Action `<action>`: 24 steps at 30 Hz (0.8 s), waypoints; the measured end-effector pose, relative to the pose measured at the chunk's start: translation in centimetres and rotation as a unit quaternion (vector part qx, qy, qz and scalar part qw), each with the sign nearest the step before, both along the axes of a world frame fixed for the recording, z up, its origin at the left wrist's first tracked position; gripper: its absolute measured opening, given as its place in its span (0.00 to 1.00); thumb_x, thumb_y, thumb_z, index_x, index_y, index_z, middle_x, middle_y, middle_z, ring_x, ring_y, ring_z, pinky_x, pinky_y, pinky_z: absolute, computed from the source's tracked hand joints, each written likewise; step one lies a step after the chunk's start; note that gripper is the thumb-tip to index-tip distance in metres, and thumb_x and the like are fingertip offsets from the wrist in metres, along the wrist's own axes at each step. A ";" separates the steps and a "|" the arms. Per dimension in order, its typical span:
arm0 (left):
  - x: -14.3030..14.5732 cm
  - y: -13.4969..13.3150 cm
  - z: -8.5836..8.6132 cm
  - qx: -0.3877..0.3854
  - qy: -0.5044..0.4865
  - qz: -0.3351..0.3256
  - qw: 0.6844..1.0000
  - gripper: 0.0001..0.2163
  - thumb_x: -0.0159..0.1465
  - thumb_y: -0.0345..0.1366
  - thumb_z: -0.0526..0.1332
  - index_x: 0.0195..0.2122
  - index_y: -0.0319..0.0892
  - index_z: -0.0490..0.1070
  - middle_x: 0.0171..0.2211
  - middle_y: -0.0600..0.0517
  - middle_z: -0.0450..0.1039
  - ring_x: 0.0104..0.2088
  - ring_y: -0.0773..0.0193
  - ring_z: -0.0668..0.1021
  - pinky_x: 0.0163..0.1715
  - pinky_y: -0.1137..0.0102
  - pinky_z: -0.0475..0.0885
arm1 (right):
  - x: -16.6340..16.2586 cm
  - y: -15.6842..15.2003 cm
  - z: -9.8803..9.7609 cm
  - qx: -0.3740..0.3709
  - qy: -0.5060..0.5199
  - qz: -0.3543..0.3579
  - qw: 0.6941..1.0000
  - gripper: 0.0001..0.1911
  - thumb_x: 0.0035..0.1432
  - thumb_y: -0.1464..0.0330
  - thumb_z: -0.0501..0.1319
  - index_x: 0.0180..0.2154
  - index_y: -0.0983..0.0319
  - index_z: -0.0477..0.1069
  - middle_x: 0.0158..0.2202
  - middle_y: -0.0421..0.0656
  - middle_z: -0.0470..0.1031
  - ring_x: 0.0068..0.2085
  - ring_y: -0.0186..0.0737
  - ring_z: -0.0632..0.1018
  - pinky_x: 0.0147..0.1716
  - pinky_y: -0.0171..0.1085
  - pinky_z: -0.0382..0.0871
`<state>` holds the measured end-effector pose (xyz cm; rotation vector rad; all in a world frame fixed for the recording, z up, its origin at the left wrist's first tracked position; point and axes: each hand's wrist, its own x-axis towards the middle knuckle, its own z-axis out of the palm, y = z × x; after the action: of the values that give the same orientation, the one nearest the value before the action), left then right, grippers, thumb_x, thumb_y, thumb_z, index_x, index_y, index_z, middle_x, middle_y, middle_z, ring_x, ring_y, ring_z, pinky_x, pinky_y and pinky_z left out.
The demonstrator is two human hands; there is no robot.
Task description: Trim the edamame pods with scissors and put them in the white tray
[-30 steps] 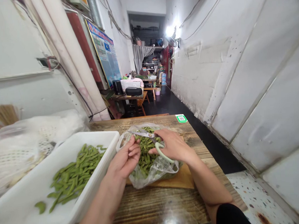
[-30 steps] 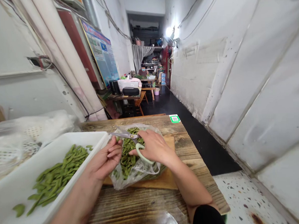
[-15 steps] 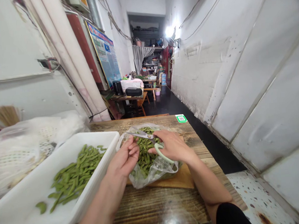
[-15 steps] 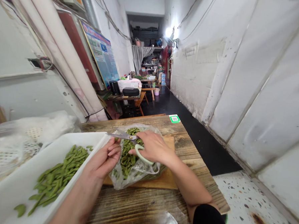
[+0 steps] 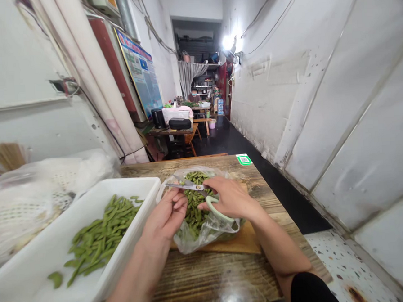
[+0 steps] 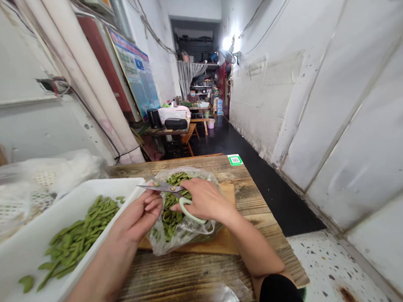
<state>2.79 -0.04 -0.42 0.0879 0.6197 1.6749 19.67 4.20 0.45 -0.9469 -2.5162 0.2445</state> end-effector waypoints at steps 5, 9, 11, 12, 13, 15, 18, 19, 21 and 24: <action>-0.1 -0.2 -0.1 -0.016 0.010 -0.005 1.000 0.12 0.67 0.22 0.46 0.28 0.38 0.61 0.21 0.59 0.58 0.13 0.81 0.60 0.10 0.85 0.53 | -0.2 -0.1 0.1 -0.039 0.007 0.017 0.999 0.25 0.55 0.51 0.61 0.47 0.62 0.71 0.36 0.44 0.75 0.34 0.39 0.73 0.32 0.35 0.60; 0.0 -0.2 -0.3 -0.021 0.014 -0.011 1.000 0.13 0.67 0.21 0.46 0.27 0.39 0.60 0.21 0.59 0.58 0.14 0.81 0.60 0.11 0.85 0.53 | -0.2 -0.2 0.1 -0.048 0.011 0.031 0.998 0.26 0.54 0.50 0.61 0.46 0.63 0.71 0.35 0.44 0.75 0.33 0.39 0.73 0.32 0.35 0.60; 0.0 -0.2 -0.4 -0.022 0.016 -0.005 1.000 0.13 0.67 0.21 0.47 0.26 0.39 0.59 0.21 0.59 0.58 0.14 0.81 0.60 0.11 0.85 0.53 | -0.2 -0.3 0.1 -0.041 0.010 0.019 0.999 0.27 0.54 0.50 0.61 0.46 0.63 0.71 0.35 0.45 0.76 0.33 0.39 0.73 0.32 0.35 0.60; 0.0 -0.2 -0.5 -0.024 0.019 -0.003 1.000 0.13 0.66 0.21 0.47 0.26 0.39 0.59 0.21 0.59 0.58 0.14 0.81 0.60 0.11 0.85 0.53 | -0.1 -0.3 0.1 -0.037 0.006 0.010 0.999 0.26 0.54 0.50 0.61 0.46 0.63 0.72 0.34 0.44 0.76 0.33 0.39 0.73 0.32 0.35 0.60; 0.0 -0.2 -0.6 -0.028 0.022 -0.003 0.999 0.13 0.66 0.20 0.47 0.26 0.39 0.59 0.21 0.59 0.57 0.14 0.81 0.59 0.11 0.85 0.52 | -0.1 -0.3 0.1 -0.035 -0.001 0.000 0.999 0.25 0.54 0.50 0.61 0.45 0.62 0.73 0.33 0.44 0.76 0.33 0.39 0.73 0.32 0.35 0.59; -0.1 -0.3 -0.8 -0.036 0.032 -0.007 0.999 0.13 0.66 0.20 0.47 0.25 0.39 0.60 0.21 0.59 0.57 0.14 0.81 0.59 0.11 0.85 0.52 | 0.0 -0.4 0.1 -0.029 -0.018 -0.014 0.999 0.24 0.54 0.50 0.61 0.42 0.62 0.74 0.31 0.44 0.76 0.32 0.39 0.73 0.31 0.35 0.59; -0.3 -0.4 -1.2 -0.042 0.051 -0.012 0.998 0.13 0.66 0.20 0.47 0.26 0.37 0.61 0.22 0.58 0.59 0.14 0.82 0.59 0.11 0.85 0.52 | 0.1 -0.4 0.2 -0.026 -0.041 -0.021 0.999 0.22 0.55 0.50 0.60 0.39 0.61 0.76 0.29 0.43 0.76 0.31 0.39 0.74 0.29 0.34 0.57; -0.3 -0.4 -1.3 -0.044 0.059 -0.016 0.997 0.12 0.66 0.20 0.48 0.26 0.37 0.62 0.22 0.57 0.60 0.14 0.82 0.59 0.11 0.85 0.52 | 0.2 -0.4 0.2 -0.027 -0.047 -0.019 0.998 0.21 0.55 0.50 0.60 0.37 0.61 0.76 0.28 0.43 0.76 0.30 0.39 0.74 0.28 0.34 0.56; -0.5 -0.5 -1.5 -0.052 0.082 -0.033 0.995 0.11 0.65 0.22 0.50 0.26 0.37 0.63 0.22 0.56 0.60 0.15 0.81 0.59 0.11 0.85 0.52 | 0.3 -0.4 0.3 -0.027 -0.052 -0.015 0.998 0.21 0.56 0.50 0.59 0.36 0.60 0.76 0.28 0.43 0.77 0.30 0.38 0.74 0.28 0.34 0.55; -1.3 -1.0 -1.5 -0.049 0.171 -0.036 0.983 0.08 0.63 0.24 0.54 0.25 0.37 0.64 0.22 0.56 0.61 0.16 0.78 0.60 0.13 0.83 0.53 | 0.7 -0.1 0.5 -0.026 -0.056 -0.029 0.998 0.21 0.56 0.50 0.59 0.37 0.61 0.76 0.30 0.43 0.78 0.30 0.39 0.75 0.28 0.34 0.56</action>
<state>1.52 -1.01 -1.93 0.3280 0.9451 1.5684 20.36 4.15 0.97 -1.0809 -2.5904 0.2455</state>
